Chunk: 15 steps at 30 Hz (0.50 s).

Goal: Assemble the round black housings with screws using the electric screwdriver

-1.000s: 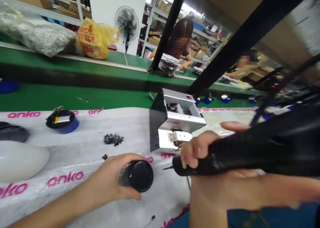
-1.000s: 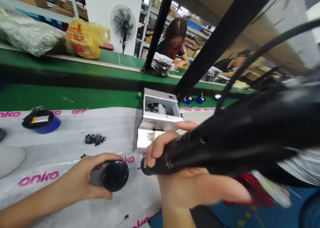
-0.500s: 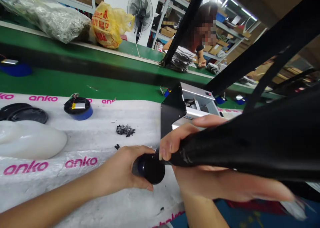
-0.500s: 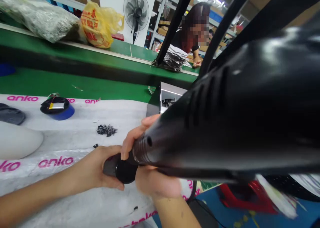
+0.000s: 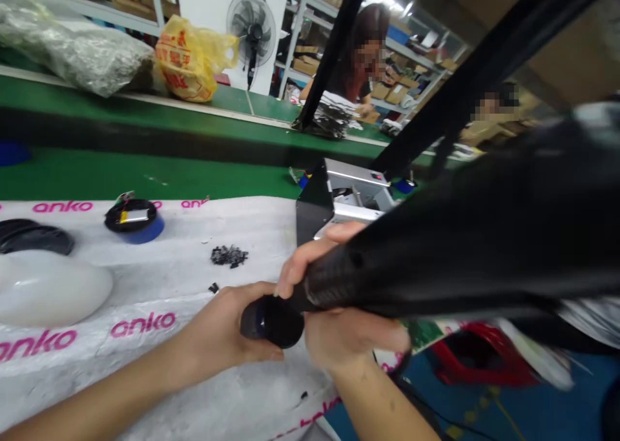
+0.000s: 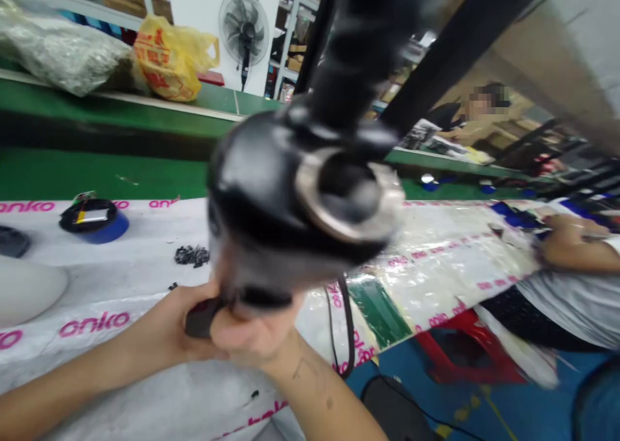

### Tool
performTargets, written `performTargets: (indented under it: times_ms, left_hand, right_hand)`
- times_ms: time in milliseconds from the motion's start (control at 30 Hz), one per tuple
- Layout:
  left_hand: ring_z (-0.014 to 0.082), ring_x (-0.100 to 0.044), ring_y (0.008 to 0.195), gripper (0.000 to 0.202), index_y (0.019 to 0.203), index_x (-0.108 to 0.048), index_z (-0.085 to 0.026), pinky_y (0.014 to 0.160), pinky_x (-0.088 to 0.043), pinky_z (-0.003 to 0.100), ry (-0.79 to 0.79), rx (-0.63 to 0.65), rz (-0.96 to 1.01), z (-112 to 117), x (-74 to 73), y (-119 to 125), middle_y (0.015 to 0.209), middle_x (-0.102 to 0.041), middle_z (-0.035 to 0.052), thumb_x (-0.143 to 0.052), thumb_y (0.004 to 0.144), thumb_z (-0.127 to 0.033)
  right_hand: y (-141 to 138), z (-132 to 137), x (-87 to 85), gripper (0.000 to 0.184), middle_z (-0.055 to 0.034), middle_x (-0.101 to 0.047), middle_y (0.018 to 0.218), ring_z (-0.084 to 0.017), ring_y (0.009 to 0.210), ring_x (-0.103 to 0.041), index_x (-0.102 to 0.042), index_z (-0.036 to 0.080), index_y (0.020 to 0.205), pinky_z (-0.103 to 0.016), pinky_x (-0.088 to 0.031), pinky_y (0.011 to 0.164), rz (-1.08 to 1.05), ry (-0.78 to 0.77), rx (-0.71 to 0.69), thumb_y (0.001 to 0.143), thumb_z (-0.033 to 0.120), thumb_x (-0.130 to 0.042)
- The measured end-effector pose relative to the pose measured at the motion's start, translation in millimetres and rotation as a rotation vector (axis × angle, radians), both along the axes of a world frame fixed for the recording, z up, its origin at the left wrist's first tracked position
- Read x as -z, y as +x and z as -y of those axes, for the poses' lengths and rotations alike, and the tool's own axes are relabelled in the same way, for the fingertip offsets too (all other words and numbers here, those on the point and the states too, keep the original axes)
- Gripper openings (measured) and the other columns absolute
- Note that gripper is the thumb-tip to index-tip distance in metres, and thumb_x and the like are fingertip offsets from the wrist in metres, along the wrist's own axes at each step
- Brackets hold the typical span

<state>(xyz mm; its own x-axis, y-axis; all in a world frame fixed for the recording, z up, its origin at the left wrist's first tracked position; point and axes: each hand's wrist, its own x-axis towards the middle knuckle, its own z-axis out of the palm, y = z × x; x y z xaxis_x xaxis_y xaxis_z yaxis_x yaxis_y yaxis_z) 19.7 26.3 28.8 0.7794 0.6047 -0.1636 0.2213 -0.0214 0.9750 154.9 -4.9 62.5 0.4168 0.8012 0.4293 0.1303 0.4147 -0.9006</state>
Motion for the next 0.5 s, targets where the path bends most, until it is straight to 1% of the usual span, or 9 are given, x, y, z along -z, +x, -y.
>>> performTargets:
  times_ms: [67,133,167,233,267,300,367,433,500]
  left_hand:
    - [0.0268,-0.063,0.115,0.058,0.122,-0.060,-0.026,0.103,-0.047,0.041,0.007,0.016,-0.005,-2.9,0.0,-2.1,0.122,-0.069,0.0007,-0.080,0.068,-0.017]
    - [0.0269,-0.055,0.127,0.059,0.126,-0.057,-0.029,0.110,-0.042,0.042,0.019,0.063,-0.018,-8.0,0.0,-6.4,0.134,-0.061,0.0034,-0.077,0.073,-0.017]
    - [0.0265,-0.051,0.132,0.056,0.128,-0.056,-0.030,0.111,-0.041,0.042,0.037,0.103,-0.027,-10.5,0.2,-9.0,0.138,-0.057,0.0041,-0.074,0.076,-0.018]
    - [0.0255,-0.043,0.139,0.052,0.134,-0.053,-0.033,0.113,-0.039,0.040,0.098,0.186,-0.038,-12.9,1.8,-13.3,0.145,-0.050,0.0038,-0.064,0.085,-0.018]
    - [0.0256,-0.039,0.142,0.054,0.138,-0.049,-0.035,0.114,-0.039,0.039,0.130,0.218,-0.043,-12.2,3.6,-14.2,0.149,-0.045,0.0030,-0.060,0.088,-0.019]
    - [0.0267,-0.036,0.144,0.058,0.143,-0.044,-0.038,0.114,-0.038,0.040,0.157,0.233,-0.053,-10.2,6.2,-14.0,0.153,-0.040,0.0023,-0.059,0.089,-0.021]
    - [0.0317,-0.033,0.145,0.070,0.148,-0.036,-0.040,0.115,-0.037,0.044,0.192,0.189,-0.090,-3.4,12.8,-10.1,0.157,-0.035,0.0024,-0.066,0.086,-0.028]
    - [0.0366,-0.040,0.140,0.083,0.147,-0.037,-0.038,0.114,-0.036,0.052,0.193,0.060,-0.131,3.7,19.6,-3.4,0.152,-0.042,0.0057,-0.078,0.075,-0.032]
    - [0.0371,-0.047,0.134,0.083,0.138,-0.046,-0.033,0.114,-0.036,0.054,0.170,-0.076,-0.116,6.9,23.7,2.5,0.142,-0.051,0.0079,-0.085,0.065,-0.029]
  right_hand:
    - [11.1,0.2,-10.4,0.075,0.0065,-0.057,0.060,-0.018,0.038,-0.053,-0.048,0.032,0.107,-0.030,-0.045,0.034,-0.085,0.081,-0.038,0.064,0.094,-0.048]
    - [29.4,2.3,-26.1,0.063,0.0060,-0.058,0.059,-0.016,0.036,-0.050,-0.052,0.030,0.105,-0.027,-0.042,0.031,-0.136,0.181,0.006,0.073,0.084,-0.055]
    - [40.0,3.4,-33.7,0.058,0.0059,-0.057,0.058,-0.015,0.035,-0.049,-0.054,0.028,0.103,-0.026,-0.041,0.031,-0.132,0.247,0.089,0.076,0.079,-0.057]
    - [60.6,3.8,-43.8,0.050,0.0058,-0.054,0.056,-0.014,0.035,-0.047,-0.058,0.025,0.099,-0.025,-0.040,0.032,-0.068,0.390,0.320,0.081,0.073,-0.057]
    - [69.4,2.6,-45.5,0.049,0.0055,-0.054,0.056,-0.013,0.036,-0.047,-0.059,0.025,0.098,-0.025,-0.040,0.033,-0.035,0.444,0.403,0.083,0.071,-0.056]
    - [76.5,0.9,-45.1,0.049,0.0052,-0.054,0.056,-0.013,0.037,-0.048,-0.060,0.025,0.099,-0.025,-0.040,0.034,-0.019,0.468,0.431,0.083,0.071,-0.055]
    - [85.6,-2.7,-40.3,0.051,0.0052,-0.054,0.056,-0.013,0.037,-0.048,-0.060,0.025,0.101,-0.025,-0.039,0.036,-0.034,0.446,0.398,0.081,0.072,-0.056]
    - [88.1,-3.3,-35.5,0.053,0.0051,-0.055,0.055,-0.014,0.038,-0.048,-0.060,0.026,0.102,-0.025,-0.039,0.036,-0.049,0.370,0.348,0.079,0.073,-0.058]
    - [85.0,0.8,-35.1,0.056,0.0051,-0.054,0.054,-0.014,0.037,-0.048,-0.060,0.026,0.102,-0.025,-0.038,0.034,-0.056,0.275,0.318,0.078,0.076,-0.056]
